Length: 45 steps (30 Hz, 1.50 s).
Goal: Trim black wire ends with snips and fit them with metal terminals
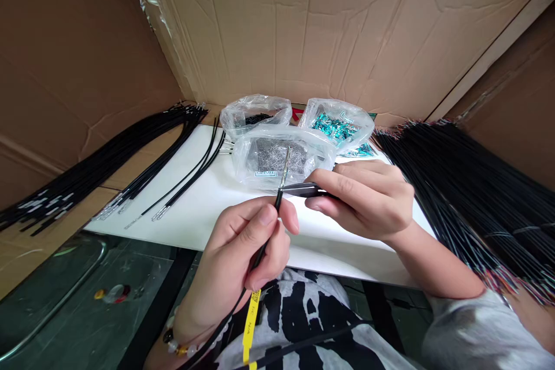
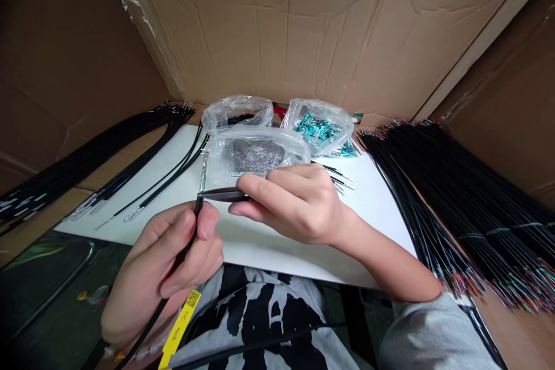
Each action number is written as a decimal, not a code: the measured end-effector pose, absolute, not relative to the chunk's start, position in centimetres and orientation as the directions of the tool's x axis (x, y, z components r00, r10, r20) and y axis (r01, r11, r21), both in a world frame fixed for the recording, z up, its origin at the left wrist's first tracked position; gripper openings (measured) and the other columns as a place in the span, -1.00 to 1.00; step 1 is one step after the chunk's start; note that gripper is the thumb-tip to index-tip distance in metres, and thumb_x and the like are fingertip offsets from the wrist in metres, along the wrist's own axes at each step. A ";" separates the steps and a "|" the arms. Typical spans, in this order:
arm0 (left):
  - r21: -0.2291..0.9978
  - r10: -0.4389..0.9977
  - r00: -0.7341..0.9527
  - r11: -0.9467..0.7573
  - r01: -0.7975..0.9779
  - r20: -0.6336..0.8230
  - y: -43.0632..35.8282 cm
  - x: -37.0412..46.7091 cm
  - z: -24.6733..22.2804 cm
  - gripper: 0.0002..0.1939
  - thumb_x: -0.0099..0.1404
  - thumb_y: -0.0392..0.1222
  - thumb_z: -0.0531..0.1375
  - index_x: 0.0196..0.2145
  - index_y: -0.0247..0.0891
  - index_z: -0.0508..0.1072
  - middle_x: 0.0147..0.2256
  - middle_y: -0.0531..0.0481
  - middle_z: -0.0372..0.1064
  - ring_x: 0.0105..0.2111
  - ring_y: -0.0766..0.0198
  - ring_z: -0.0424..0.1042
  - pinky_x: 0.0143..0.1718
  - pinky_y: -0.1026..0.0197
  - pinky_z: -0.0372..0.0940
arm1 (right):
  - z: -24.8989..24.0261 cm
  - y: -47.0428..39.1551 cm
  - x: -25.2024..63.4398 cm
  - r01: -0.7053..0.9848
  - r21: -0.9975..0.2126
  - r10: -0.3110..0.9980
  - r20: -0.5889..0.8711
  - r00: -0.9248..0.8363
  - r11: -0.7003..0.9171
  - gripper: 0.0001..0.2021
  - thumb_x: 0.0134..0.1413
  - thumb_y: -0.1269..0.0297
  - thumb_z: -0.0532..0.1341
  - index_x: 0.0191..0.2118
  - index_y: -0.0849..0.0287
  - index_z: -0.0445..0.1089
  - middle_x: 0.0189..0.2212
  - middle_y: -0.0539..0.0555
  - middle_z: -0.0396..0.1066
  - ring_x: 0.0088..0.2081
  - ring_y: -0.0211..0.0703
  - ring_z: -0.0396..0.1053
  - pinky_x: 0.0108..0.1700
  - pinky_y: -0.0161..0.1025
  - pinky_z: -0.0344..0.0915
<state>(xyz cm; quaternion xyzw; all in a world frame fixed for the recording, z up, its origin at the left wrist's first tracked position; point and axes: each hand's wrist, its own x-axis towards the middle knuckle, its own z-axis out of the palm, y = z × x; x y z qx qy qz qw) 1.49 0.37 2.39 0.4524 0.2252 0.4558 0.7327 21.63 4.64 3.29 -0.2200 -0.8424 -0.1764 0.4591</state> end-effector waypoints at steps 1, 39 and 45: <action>0.871 0.871 0.485 0.175 -0.458 0.080 0.4 1.5 2.4 -0.66 0.54 0.00 0.11 -0.33 -0.20 0.50 -0.75 0.25 -0.06 -0.73 0.47 -0.20 -0.67 0.36 -0.19 | 3.3 4.7 21.7 0.530 0.127 0.184 0.849 -0.495 0.838 -0.74 0.43 0.26 0.17 -0.23 0.27 0.55 -0.66 -0.08 0.19 -0.63 -0.32 0.11 -0.54 -0.28 0.09; 0.924 0.934 0.343 0.037 -0.380 0.103 1.1 1.5 2.5 -0.70 0.53 -0.11 0.10 -0.27 -0.20 0.59 -0.73 0.21 0.03 -0.68 0.43 -0.08 -0.58 0.24 -0.13 | 2.5 5.2 20.9 0.582 0.141 0.156 0.889 -0.431 0.801 -0.76 0.46 0.27 0.14 -0.20 0.30 0.47 -0.66 -0.09 0.25 -0.65 -0.35 0.17 -0.56 -0.31 0.11; 0.928 0.954 0.273 -0.013 -0.373 0.123 1.0 1.5 2.2 -0.73 0.49 -0.13 0.14 -0.22 -0.25 0.62 -0.72 0.20 0.05 -0.68 0.42 -0.06 -0.56 0.22 -0.15 | 2.8 5.1 20.9 0.607 0.145 0.182 0.877 -0.444 0.781 -0.76 0.46 0.22 0.13 -0.17 0.28 0.46 -0.66 -0.10 0.26 -0.65 -0.34 0.19 -0.56 -0.33 0.14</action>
